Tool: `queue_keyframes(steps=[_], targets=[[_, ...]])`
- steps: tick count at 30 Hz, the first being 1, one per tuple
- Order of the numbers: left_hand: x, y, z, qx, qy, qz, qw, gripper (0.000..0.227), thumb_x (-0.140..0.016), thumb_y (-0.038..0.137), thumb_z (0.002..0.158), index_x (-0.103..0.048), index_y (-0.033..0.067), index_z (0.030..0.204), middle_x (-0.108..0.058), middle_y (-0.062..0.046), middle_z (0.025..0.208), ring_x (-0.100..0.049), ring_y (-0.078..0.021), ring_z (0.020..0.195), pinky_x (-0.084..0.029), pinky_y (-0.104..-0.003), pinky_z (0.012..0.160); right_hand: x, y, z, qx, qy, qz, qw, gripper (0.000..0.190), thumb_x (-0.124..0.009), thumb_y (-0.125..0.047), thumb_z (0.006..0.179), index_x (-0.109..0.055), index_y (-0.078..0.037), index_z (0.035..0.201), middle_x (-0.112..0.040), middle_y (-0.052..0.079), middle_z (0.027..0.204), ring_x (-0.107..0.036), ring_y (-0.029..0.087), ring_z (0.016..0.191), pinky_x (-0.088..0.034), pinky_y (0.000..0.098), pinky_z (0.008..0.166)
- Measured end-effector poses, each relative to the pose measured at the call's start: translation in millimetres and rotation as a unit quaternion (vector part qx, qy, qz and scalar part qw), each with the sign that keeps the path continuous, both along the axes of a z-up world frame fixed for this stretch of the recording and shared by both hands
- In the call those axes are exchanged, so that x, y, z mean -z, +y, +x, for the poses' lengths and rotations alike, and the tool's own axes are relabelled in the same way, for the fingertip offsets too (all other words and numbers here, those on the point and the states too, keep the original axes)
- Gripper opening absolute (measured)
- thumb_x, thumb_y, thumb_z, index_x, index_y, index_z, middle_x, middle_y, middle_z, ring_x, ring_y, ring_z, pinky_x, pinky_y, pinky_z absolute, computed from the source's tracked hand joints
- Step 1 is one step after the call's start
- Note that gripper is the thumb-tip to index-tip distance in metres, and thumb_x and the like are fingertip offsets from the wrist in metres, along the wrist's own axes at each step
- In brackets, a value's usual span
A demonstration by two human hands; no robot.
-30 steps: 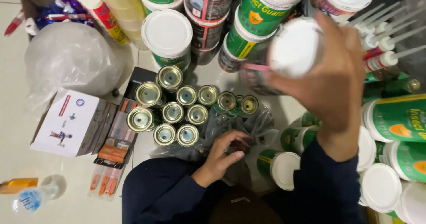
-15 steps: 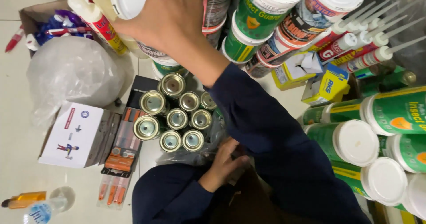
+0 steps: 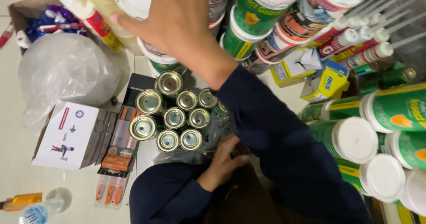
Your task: The person sits on the floor and repeatedly picks up cylindrical containers, wipes them with a cloth, and stacks them into neat piles. The person handles both green and white containers, arranging them in organized stacks on the floor.
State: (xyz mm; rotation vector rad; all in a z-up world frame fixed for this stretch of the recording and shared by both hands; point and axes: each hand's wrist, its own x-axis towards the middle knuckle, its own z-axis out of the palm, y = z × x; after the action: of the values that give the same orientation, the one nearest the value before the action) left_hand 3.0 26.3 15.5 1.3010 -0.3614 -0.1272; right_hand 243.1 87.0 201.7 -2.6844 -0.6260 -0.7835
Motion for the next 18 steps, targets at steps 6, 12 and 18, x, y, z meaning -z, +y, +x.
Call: queue_keyframes(steps=[6, 12, 18], targets=[[-10, -1, -1, -0.038, -0.026, -0.003, 0.999, 0.045, -0.058, 0.047, 0.096, -0.064, 0.0072, 0.116, -0.057, -0.004, 0.104, -0.052, -0.0187, 0.095, -0.039, -0.034, 0.084, 11, -60, -71, 0.005, -0.01, 0.048, 0.999, 0.088, -0.067, -0.075, 0.099, -0.035, -0.016, 0.156, -0.039, 0.021, 0.16, -0.056, 0.041, 0.14, -0.055, 0.0507, 0.104], [16, -13, -1, -0.047, 0.01, -0.025, 0.999, 0.042, -0.063, 0.042, 0.094, -0.068, 0.0049, 0.115, -0.07, -0.008, 0.106, -0.066, -0.0195, 0.099, -0.051, -0.034, 0.086, 39, -164, -166, 0.017, -0.021, 0.197, 0.98, 0.061, -0.071, -0.036, 0.098, -0.048, -0.011, 0.149, -0.055, 0.02, 0.146, -0.054, 0.04, 0.138, -0.045, 0.0527, 0.114], [19, -14, -11, -0.07, 0.001, 0.121, 0.99, 0.054, -0.064, 0.046, 0.09, -0.071, 0.0027, 0.122, -0.07, -0.023, 0.1, -0.063, -0.0351, 0.095, -0.049, -0.046, 0.086, 90, -265, -262, 0.098, -0.043, 0.191, 0.976, 0.058, -0.081, -0.024, 0.086, -0.061, -0.016, 0.139, -0.06, 0.011, 0.133, -0.061, 0.034, 0.12, -0.046, 0.0487, 0.102]])
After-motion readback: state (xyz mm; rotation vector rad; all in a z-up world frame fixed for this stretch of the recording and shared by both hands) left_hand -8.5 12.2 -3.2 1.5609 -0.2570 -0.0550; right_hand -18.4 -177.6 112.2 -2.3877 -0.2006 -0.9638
